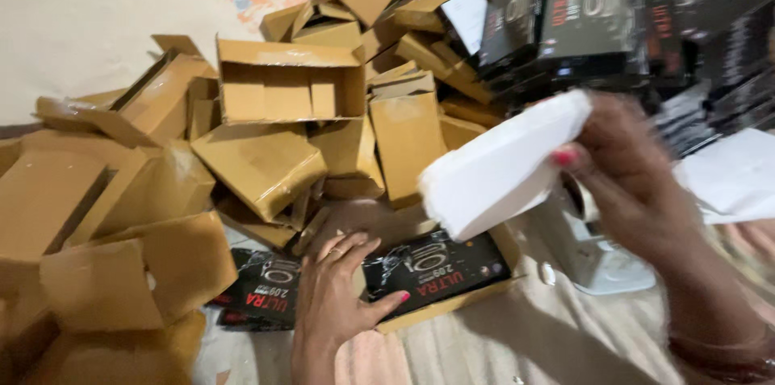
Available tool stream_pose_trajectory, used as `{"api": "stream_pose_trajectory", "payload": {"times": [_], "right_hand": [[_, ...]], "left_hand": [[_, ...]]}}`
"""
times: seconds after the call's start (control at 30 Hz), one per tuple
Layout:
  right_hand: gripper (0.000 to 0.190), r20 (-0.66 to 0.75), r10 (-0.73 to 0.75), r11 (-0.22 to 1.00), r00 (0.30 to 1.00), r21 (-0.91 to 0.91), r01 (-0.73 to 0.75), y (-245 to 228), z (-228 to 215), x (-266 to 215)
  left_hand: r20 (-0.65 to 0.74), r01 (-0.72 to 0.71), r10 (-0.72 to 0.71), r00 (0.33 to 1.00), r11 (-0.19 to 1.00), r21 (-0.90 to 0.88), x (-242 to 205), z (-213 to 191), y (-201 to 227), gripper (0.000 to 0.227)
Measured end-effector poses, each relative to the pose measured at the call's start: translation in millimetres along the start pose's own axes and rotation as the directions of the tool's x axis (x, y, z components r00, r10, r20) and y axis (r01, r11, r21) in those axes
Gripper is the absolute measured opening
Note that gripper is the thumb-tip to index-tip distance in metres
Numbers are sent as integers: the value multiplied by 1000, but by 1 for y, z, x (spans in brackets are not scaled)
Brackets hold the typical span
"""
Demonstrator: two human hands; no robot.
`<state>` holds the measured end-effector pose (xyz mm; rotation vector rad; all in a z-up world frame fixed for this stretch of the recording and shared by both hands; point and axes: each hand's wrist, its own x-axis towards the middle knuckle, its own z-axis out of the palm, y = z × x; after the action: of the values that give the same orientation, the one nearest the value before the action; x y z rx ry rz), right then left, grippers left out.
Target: The person places a smartwatch box into a small cardboard box, adds white foam padding, closes the flaps, and seals the box with clear packing tape. The process is repeated for multiple smartwatch boxes.
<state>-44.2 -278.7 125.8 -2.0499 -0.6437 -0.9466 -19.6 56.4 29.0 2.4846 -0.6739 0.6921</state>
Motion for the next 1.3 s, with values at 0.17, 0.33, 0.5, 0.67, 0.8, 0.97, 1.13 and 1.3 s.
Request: {"api": "stream_pose_trajectory", "payload": {"times": [0.17, 0.33, 0.5, 0.67, 0.8, 0.97, 1.13, 1.3], "right_hand": [[45, 366, 4, 976, 931, 203, -84, -28, 87, 21], [60, 571, 49, 989, 820, 86, -119, -9, 124, 21], [35, 644, 189, 976, 741, -38, -215, 17, 145, 9], [40, 674, 97, 993, 732, -19, -115, 29, 151, 1], [42, 753, 395, 915, 527, -371, -156, 26, 151, -2], [52, 732, 442, 866, 518, -498, -36, 9, 143, -7], [62, 734, 574, 812, 364, -569, -133, -9, 133, -9], [61, 747, 561, 812, 356, -581, -60, -7, 138, -9]], "left_hand": [[-42, -156, 153, 987, 985, -69, 1, -8, -6, 86], [254, 325, -306, 917, 945, -33, 1, -4, -10, 120], [398, 415, -402, 825, 908, 58, 6, -11, -7, 135], [309, 330, -269, 912, 930, -164, 4, -19, -7, 128], [287, 334, -285, 915, 933, -138, 1, -16, -11, 105], [287, 321, -287, 914, 944, -77, -1, -8, -15, 76], [333, 318, -289, 898, 947, -37, 0, -5, -11, 66], [361, 367, -348, 865, 930, 16, 1, 5, -7, 60]]}}
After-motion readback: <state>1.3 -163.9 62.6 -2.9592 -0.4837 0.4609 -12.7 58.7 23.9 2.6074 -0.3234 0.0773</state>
